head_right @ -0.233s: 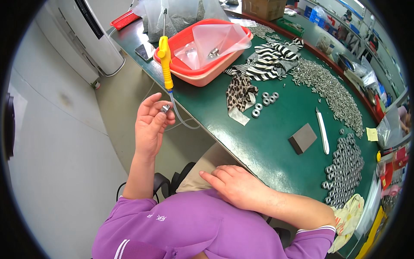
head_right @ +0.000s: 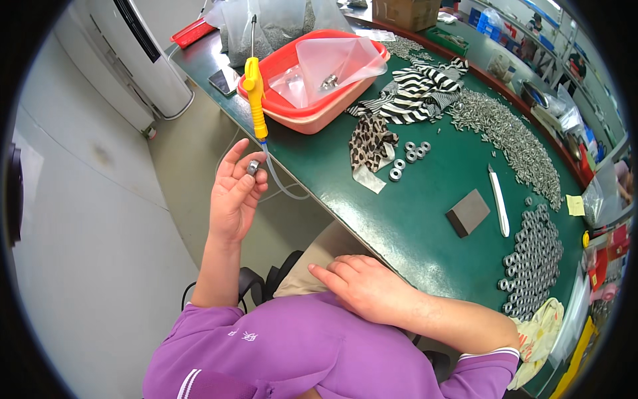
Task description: The recorder is assembling and cleaning small metal bearings using a sanding block and an air nozzle at a factory workbench.
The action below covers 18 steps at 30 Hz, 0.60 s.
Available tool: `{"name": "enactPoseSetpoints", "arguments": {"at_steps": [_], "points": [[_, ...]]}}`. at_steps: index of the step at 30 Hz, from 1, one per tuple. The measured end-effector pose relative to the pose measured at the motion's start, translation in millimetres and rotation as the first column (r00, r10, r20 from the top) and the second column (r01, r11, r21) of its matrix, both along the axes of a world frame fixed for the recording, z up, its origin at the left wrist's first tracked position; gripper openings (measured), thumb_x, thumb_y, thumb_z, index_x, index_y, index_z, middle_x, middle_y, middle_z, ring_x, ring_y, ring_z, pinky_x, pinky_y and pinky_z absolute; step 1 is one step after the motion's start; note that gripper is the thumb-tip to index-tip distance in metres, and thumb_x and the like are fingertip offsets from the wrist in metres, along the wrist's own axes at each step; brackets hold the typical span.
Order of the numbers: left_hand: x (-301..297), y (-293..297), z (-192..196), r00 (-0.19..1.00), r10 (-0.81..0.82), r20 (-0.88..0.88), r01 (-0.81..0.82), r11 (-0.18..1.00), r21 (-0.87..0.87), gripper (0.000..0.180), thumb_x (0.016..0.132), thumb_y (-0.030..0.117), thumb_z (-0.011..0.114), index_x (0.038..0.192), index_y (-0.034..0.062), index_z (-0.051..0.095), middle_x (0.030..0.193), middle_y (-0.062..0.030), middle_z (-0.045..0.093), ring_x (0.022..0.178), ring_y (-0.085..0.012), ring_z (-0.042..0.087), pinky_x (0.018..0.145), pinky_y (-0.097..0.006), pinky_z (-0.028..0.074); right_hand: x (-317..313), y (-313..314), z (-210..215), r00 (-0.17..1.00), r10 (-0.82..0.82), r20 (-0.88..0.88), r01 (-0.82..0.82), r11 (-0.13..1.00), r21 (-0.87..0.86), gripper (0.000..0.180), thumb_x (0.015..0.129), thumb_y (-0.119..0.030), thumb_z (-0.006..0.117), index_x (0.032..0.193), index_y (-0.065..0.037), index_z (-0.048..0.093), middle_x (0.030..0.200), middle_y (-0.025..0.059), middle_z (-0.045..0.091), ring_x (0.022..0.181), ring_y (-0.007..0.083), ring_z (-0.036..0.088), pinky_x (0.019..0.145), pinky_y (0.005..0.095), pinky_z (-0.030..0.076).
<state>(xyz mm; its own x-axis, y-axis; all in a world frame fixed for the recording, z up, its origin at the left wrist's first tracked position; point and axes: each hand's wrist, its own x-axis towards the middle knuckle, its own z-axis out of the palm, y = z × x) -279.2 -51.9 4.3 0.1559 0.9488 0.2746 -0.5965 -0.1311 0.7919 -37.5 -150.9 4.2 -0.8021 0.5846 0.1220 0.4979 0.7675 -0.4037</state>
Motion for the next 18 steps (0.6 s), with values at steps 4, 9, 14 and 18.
{"name": "enactPoseSetpoints", "arguments": {"at_steps": [4, 9, 14, 18], "points": [[-1, 0, 0, 0.997, -0.059, 0.056, 0.058, 0.998, 0.009, 0.053, 0.087, -0.001, 0.051, 0.134, 0.0050, 0.029, 0.117, -0.0146, 0.053, 0.087, -0.0138, 0.057, 0.078, -0.027, 0.050, 1, 0, 2, 1.000, 0.002, 0.005, -0.002, 1.000, -0.005, 0.050, 0.085, -0.023, 0.055, 0.128, -0.003, 0.041, 0.109, 0.0137, 0.054, 0.105, 0.0273, 0.052, 0.091, 0.0370, 0.041], [-1, -1, -2, 0.999, -0.041, 0.001, 0.041, 0.998, 0.044, 0.053, 0.087, -0.001, 0.051, 0.135, 0.0062, 0.029, 0.117, -0.0142, 0.054, 0.085, -0.0140, 0.058, 0.076, -0.027, 0.051, 0, 0, 0, 1.000, 0.007, 0.000, -0.007, 1.000, -0.002, 0.050, 0.085, -0.023, 0.055, 0.129, -0.004, 0.041, 0.108, 0.0136, 0.054, 0.105, 0.0274, 0.052, 0.091, 0.0372, 0.041], [-2, -1, -4, 0.999, -0.041, -0.003, 0.041, 0.998, 0.052, 0.052, 0.087, -0.001, 0.050, 0.134, 0.0063, 0.030, 0.117, -0.0136, 0.054, 0.085, -0.0143, 0.058, 0.075, -0.027, 0.051, -2, -2, 0, 1.000, -0.008, -0.004, 0.007, 0.999, -0.038, 0.063, 0.073, -0.014, 0.065, 0.130, -0.005, 0.040, 0.112, 0.0143, 0.054, 0.109, 0.0279, 0.051, 0.093, 0.0386, 0.041], [10, 6, -10, 0.997, -0.073, 0.029, 0.073, 0.997, -0.006, 0.046, 0.088, 0.000, 0.051, 0.131, 0.0046, 0.035, 0.114, -0.0118, 0.055, 0.086, -0.0141, 0.058, 0.075, -0.026, 0.051, 5, 1, 8, 0.997, -0.076, -0.010, 0.077, 0.996, 0.043, 0.061, 0.073, -0.014, 0.064, 0.129, -0.005, 0.041, 0.110, 0.0139, 0.054, 0.107, 0.0273, 0.052, 0.089, 0.0380, 0.043]]}}
